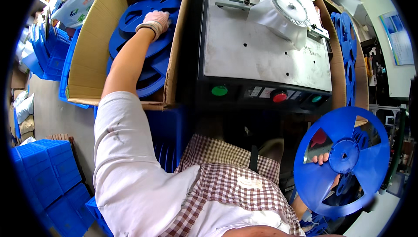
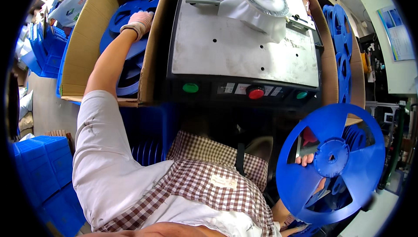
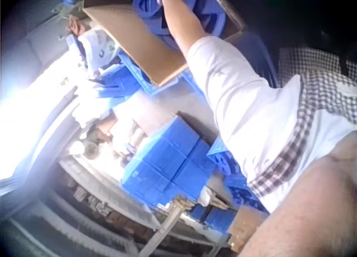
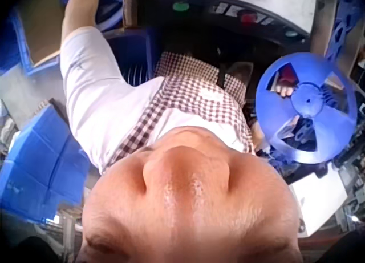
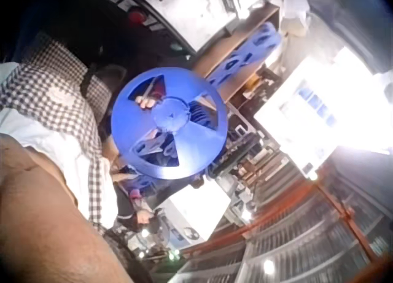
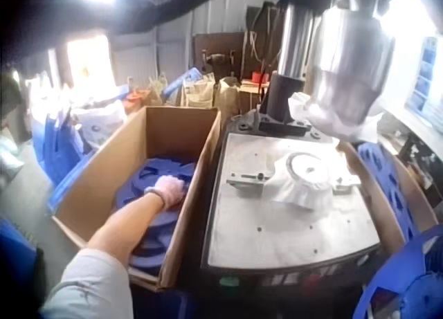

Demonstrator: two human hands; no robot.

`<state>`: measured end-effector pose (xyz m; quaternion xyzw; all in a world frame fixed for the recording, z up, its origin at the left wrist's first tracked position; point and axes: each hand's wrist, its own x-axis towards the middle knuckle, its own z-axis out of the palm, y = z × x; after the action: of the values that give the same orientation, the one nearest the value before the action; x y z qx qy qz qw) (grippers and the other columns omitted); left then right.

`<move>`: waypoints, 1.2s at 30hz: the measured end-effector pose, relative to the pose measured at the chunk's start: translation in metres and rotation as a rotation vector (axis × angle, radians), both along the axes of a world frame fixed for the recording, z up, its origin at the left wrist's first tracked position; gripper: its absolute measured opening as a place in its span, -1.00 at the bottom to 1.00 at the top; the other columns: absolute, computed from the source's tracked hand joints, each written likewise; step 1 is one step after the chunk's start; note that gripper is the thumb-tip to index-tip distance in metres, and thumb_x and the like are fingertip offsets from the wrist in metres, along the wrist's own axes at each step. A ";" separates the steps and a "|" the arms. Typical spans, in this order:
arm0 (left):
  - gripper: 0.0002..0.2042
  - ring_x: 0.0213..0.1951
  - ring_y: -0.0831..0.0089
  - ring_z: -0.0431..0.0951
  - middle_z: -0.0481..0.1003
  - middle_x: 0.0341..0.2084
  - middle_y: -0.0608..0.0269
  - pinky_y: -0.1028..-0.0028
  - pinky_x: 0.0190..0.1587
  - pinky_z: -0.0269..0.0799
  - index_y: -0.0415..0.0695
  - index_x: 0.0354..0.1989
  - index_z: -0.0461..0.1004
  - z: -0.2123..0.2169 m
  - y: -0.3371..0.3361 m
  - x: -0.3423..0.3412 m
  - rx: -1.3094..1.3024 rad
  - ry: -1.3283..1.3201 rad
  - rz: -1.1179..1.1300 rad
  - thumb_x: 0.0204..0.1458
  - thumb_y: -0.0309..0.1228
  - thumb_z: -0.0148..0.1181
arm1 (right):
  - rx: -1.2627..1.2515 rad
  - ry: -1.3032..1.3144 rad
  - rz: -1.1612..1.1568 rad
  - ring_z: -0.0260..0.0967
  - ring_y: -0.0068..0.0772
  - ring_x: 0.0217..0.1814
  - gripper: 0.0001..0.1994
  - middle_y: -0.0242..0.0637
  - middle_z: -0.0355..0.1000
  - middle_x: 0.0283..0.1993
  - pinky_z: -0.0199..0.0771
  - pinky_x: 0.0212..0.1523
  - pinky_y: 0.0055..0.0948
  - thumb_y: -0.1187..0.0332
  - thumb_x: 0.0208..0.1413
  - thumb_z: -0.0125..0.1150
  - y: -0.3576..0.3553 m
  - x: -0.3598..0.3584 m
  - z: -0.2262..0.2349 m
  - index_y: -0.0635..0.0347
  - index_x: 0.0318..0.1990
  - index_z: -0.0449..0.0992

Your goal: The person repeatedly picks up blue plastic reels from a bin, inspects them, and places them into a cardboard box. The person wears gloves and works at a table in a warehouse-like setting.

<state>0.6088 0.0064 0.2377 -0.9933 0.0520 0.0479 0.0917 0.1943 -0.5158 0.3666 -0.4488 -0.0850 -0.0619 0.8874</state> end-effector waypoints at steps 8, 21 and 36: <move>-0.84 -0.21 0.20 0.56 0.51 -0.24 0.09 0.37 -0.10 0.49 -0.16 -0.20 0.49 0.151 0.073 -0.142 0.087 -0.752 -0.011 0.10 -0.39 0.08 | -0.004 -0.003 0.145 0.09 -0.37 -0.15 -0.36 -0.20 0.14 -0.14 0.11 -0.02 -0.33 -0.04 0.06 -0.03 0.034 0.015 0.018 0.38 0.09 0.15; -0.44 -0.27 0.08 0.53 0.49 -0.35 0.16 -0.15 0.18 0.12 -0.12 -0.05 0.45 0.176 -0.250 -0.462 -0.878 -0.369 -0.825 -0.27 -0.13 0.35 | 0.289 0.315 0.453 0.24 -0.09 0.25 -0.27 -0.04 0.23 0.24 0.33 0.20 -0.16 -0.15 0.15 -0.17 0.150 0.008 -0.006 0.23 0.32 0.11; -0.10 0.21 0.08 0.28 0.25 0.17 -0.13 0.20 0.22 0.30 -0.15 0.38 -0.12 0.091 -0.258 -0.405 -1.680 0.254 -0.280 -0.02 -0.07 0.29 | -0.618 -0.100 -0.118 0.41 -0.33 0.05 -0.37 -0.11 0.43 -0.04 0.45 0.01 -0.35 0.01 0.25 -0.09 0.107 0.013 -0.044 0.04 0.40 0.00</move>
<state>0.2034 -0.2518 0.3290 -0.7032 0.2021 0.0926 -0.6753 0.2071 -0.4087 0.3229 -0.6978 -0.1174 -0.1064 0.6985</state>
